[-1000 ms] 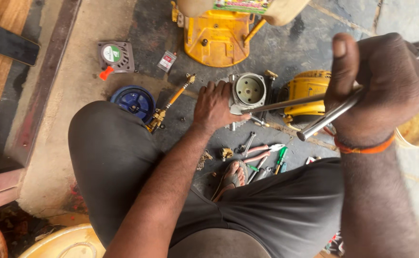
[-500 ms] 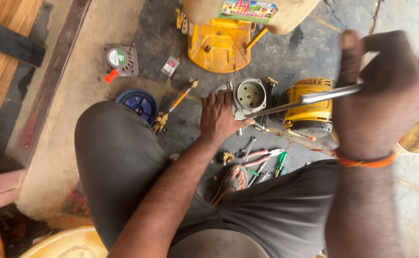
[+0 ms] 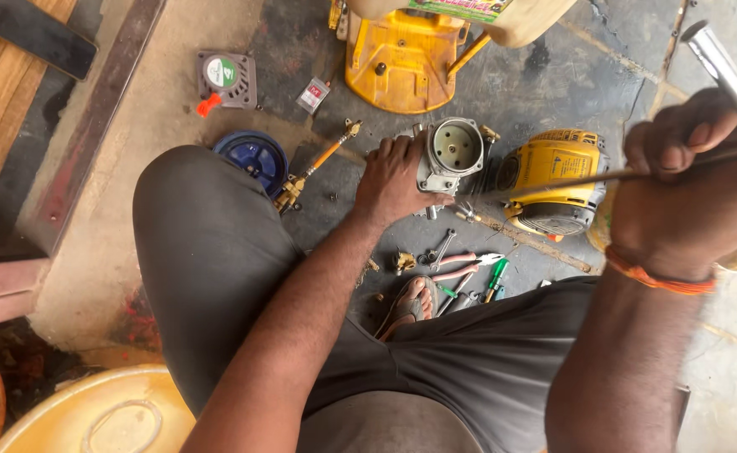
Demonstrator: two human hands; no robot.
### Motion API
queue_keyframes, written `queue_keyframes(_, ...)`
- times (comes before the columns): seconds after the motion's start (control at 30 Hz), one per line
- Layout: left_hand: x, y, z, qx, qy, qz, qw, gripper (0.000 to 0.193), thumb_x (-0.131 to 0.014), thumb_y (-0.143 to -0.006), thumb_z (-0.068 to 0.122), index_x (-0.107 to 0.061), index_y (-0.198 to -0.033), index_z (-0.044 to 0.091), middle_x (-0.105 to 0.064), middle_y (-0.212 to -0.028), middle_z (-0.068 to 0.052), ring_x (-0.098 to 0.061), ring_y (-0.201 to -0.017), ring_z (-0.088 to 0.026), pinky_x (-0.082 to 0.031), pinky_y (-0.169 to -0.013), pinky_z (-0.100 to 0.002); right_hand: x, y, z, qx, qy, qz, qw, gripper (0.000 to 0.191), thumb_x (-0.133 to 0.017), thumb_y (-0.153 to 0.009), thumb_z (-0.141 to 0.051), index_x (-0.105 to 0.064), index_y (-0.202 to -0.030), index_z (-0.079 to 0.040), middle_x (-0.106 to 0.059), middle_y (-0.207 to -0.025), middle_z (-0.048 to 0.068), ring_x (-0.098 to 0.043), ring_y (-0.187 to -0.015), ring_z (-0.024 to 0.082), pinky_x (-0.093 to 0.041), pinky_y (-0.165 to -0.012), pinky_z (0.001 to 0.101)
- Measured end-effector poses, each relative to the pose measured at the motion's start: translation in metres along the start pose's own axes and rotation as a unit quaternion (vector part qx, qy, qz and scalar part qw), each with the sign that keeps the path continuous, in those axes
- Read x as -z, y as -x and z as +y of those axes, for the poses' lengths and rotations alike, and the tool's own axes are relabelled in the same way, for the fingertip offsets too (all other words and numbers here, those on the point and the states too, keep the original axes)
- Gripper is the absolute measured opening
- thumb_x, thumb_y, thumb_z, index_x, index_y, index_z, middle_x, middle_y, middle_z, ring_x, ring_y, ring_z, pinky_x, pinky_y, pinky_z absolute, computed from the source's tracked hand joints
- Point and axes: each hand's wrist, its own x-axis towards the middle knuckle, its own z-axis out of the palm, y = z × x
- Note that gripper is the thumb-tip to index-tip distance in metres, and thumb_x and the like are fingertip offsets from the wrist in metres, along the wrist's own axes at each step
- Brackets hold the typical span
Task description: The person sits on the floor and uses a wrench to tighten bolts on a small engine cylinder head. They then use a rag to wipe the surface of the cylinder head and inspect the part.
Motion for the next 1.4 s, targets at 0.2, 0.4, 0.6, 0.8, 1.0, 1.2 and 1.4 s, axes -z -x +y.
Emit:
queue_keyframes(0.2,-0.005,0.002,-0.005,-0.009,-0.021,-0.013,1.000,0.127,-0.080,-0.059,0.085,-0.041,-0.147,0.002,-0.056,-0.127,-0.019,-0.055,-0.119,-0.035,-0.051,-0.099,-0.057,-0.056,0.003,0.019,0.044,0.052,-0.109,0.992,0.067,-0.035,-0.118,-0.057,-0.041,-0.076,-0.005,-0.042,-0.061,0.008,-0.037,-0.053,0.017,-0.026,-0.054,0.0297)
queue_keyframes(0.4,-0.011,0.002,-0.006,-0.004,-0.042,-0.006,0.999,0.123,-0.075,-0.066,0.087,-0.042,-0.148,0.002,-0.055,-0.124,-0.019,-0.055,-0.118,-0.033,-0.052,-0.096,-0.058,-0.077,0.001,0.021,0.023,0.020,-0.106,0.994,0.068,-0.031,-0.121,-0.053,-0.041,-0.075,-0.005,-0.039,-0.060,0.009,-0.036,-0.053,0.020,-0.026,-0.054,0.0313)
queue_keyframes(0.6,-0.009,0.003,-0.003,-0.001,-0.038,-0.010,0.999,0.122,-0.077,-0.068,0.085,-0.041,-0.148,-0.001,-0.056,-0.122,-0.019,-0.055,-0.116,-0.032,-0.054,-0.097,-0.053,-0.078,-0.007,0.017,0.009,0.050,-0.079,0.996,0.058,-0.038,-0.125,-0.041,-0.052,-0.084,-0.001,-0.045,-0.066,0.016,-0.035,-0.055,0.024,-0.030,-0.057,0.0333)
queue_keyframes(0.8,-0.003,0.002,0.004,0.001,-0.033,-0.003,0.999,0.121,-0.080,-0.066,0.081,-0.042,-0.145,-0.003,-0.056,-0.121,-0.019,-0.056,-0.117,-0.032,-0.055,-0.094,-0.053,-0.133,-0.006,-0.023,0.324,0.657,-0.164,0.661,0.034,-0.047,-0.120,-0.023,-0.068,-0.126,0.003,-0.068,-0.094,0.027,-0.064,-0.075,0.034,-0.050,-0.068,0.0451)
queue_keyframes(1.0,0.006,-0.001,0.006,0.002,-0.044,-0.006,0.999,0.123,-0.082,-0.066,0.080,-0.041,-0.144,-0.005,-0.058,-0.121,-0.021,-0.057,-0.117,-0.034,-0.051,-0.100,-0.054,-0.149,-0.044,-0.070,-0.183,0.799,-0.353,0.450,0.052,-0.055,-0.105,-0.047,-0.065,-0.152,-0.027,-0.075,-0.104,0.015,-0.077,-0.090,0.031,-0.058,-0.082,0.0455)
queue_keyframes(1.2,0.007,-0.008,0.006,-0.006,-0.046,-0.030,0.998,0.130,-0.085,-0.059,0.078,-0.038,-0.147,-0.006,-0.061,-0.123,-0.022,-0.061,-0.112,-0.034,-0.046,-0.105,-0.055,-0.164,-0.080,-0.054,-0.312,0.553,-0.581,0.510,0.063,-0.026,-0.107,-0.059,-0.062,-0.146,-0.024,-0.061,-0.147,0.006,-0.045,-0.142,0.030,-0.029,-0.114,0.0542)
queue_keyframes(1.4,0.007,-0.013,0.006,0.036,-0.003,-0.076,0.996,0.130,-0.086,-0.061,0.074,-0.035,-0.152,-0.003,-0.061,-0.126,-0.021,-0.059,-0.117,-0.038,-0.049,-0.099,-0.054,-0.169,-0.022,-0.036,-0.314,0.112,-0.245,0.910,0.062,-0.030,-0.122,-0.042,-0.069,-0.117,0.005,-0.070,-0.120,0.022,-0.059,-0.123,0.033,-0.042,-0.114,0.0500)
